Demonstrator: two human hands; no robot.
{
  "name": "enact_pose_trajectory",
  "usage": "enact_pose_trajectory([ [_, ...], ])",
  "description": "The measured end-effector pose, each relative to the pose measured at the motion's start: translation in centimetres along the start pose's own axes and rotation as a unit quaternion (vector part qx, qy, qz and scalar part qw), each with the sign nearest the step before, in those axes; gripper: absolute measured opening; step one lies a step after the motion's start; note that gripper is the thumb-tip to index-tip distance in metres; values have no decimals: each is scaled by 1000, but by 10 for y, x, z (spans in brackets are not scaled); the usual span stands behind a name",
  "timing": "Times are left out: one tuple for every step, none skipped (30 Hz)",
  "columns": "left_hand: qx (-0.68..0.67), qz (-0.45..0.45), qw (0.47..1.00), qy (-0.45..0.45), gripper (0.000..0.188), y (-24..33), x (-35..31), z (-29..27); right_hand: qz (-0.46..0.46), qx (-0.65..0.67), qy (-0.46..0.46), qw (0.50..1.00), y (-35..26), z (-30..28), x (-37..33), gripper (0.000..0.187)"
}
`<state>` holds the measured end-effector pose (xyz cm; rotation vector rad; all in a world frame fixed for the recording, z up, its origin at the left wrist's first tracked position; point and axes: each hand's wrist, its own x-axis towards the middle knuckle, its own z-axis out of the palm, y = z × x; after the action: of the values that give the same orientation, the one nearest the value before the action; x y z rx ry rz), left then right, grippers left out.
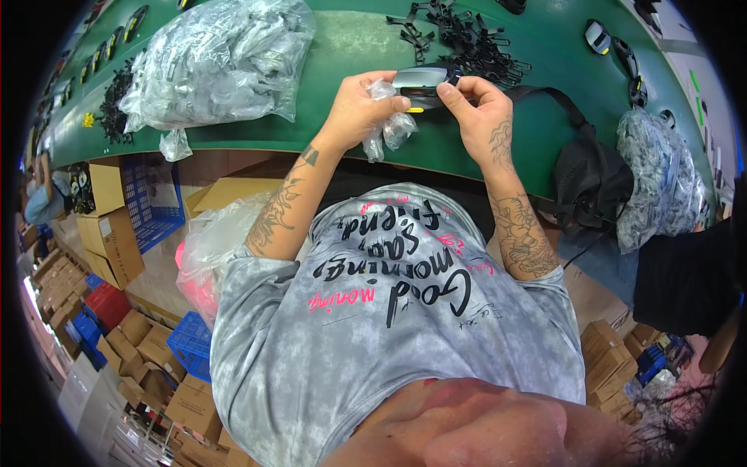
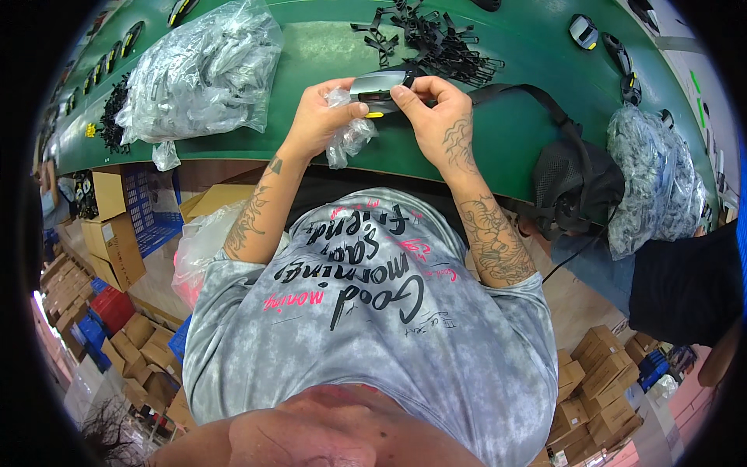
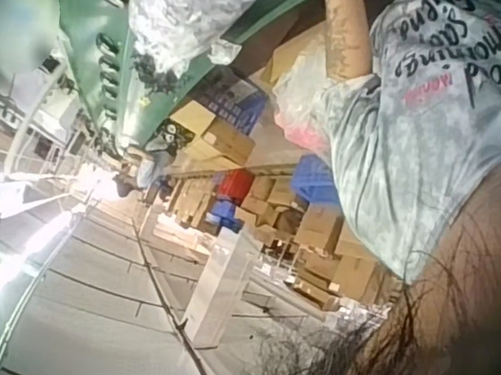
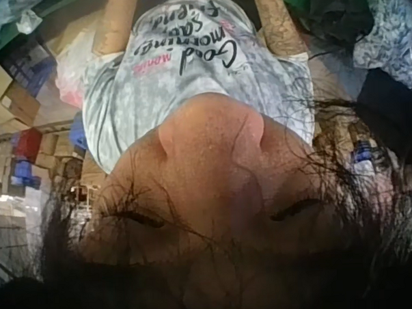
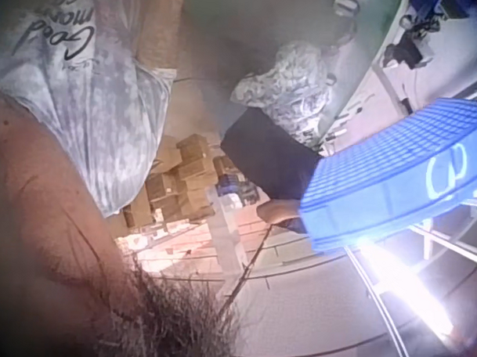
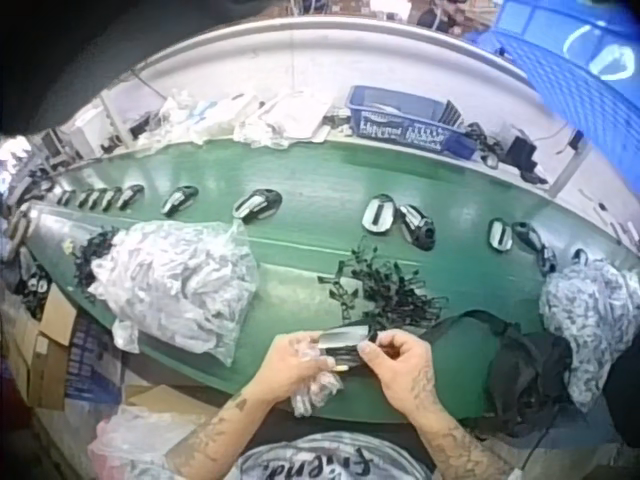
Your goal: The person assembles components of handheld electronic devices by hand, taking electronic components from a plastic bag and a cardboard box and inserting them into a device housing.
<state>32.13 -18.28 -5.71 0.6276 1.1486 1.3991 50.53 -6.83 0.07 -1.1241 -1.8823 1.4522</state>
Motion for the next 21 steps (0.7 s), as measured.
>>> enact_pose_trajectory([
  [-6,8,1000,8,43,-1,-1,1,-2,-8,2,1000,0,1,-1,29],
  [-11,16,1000,15,41,-1,-2,1,-4,-15,4,1000,1,2,-2,30],
  [-12,16,1000,17,41,-1,-2,0,-5,-15,2,1000,2,4,-2,30],
  [-21,17,1000,9,40,0,-2,-1,-3,-28,8,1000,2,5,-2,30],
  [-32,17,999,0,40,0,-3,-1,-2,-43,14,999,2,6,-3,29],
  [-34,18,999,1,40,1,-3,-1,-1,-45,13,999,2,6,-3,29],
  [-37,15,999,2,39,1,-3,0,1,-7,-3,1000,3,4,-2,30],
  [-37,12,999,3,39,2,-3,0,4,32,-19,999,3,4,-2,30],
  [-38,12,999,4,39,1,-2,-1,4,32,-19,999,4,5,-2,30],
  [-38,9,999,15,40,-2,-1,-2,1,33,-13,999,5,6,-1,30],
  [-39,7,999,25,40,-2,0,-2,-1,33,-6,999,6,6,-1,30],
  [-39,7,999,24,40,-2,1,-2,-1,32,-6,999,6,7,0,30],
  [-41,10,999,12,41,-1,0,-3,-6,8,5,1000,6,9,1,30],
  [-43,13,999,0,43,1,0,-3,-10,-15,15,1000,6,11,0,30],
  [-43,13,999,0,43,1,-1,-3,-9,-15,15,1000,6,13,0,30],
  [-47,13,999,3,44,2,-1,-2,-63,-70,47,995,7,15,-1,30],
  [-53,15,998,6,45,2,-1,-1,-117,-124,77,982,7,16,-1,29],
  [-53,16,998,7,45,0,0,0,-117,-125,77,982,7,15,-1,29],
  [-18,15,999,43,45,-4,2,0,-97,-142,44,984,7,14,-2,31],
  [17,14,997,80,44,-4,2,2,-75,-159,11,984,8,12,-2,35],
  [16,14,996,81,44,-3,0,3,-75,-159,11,984,8,10,-1,35],
])
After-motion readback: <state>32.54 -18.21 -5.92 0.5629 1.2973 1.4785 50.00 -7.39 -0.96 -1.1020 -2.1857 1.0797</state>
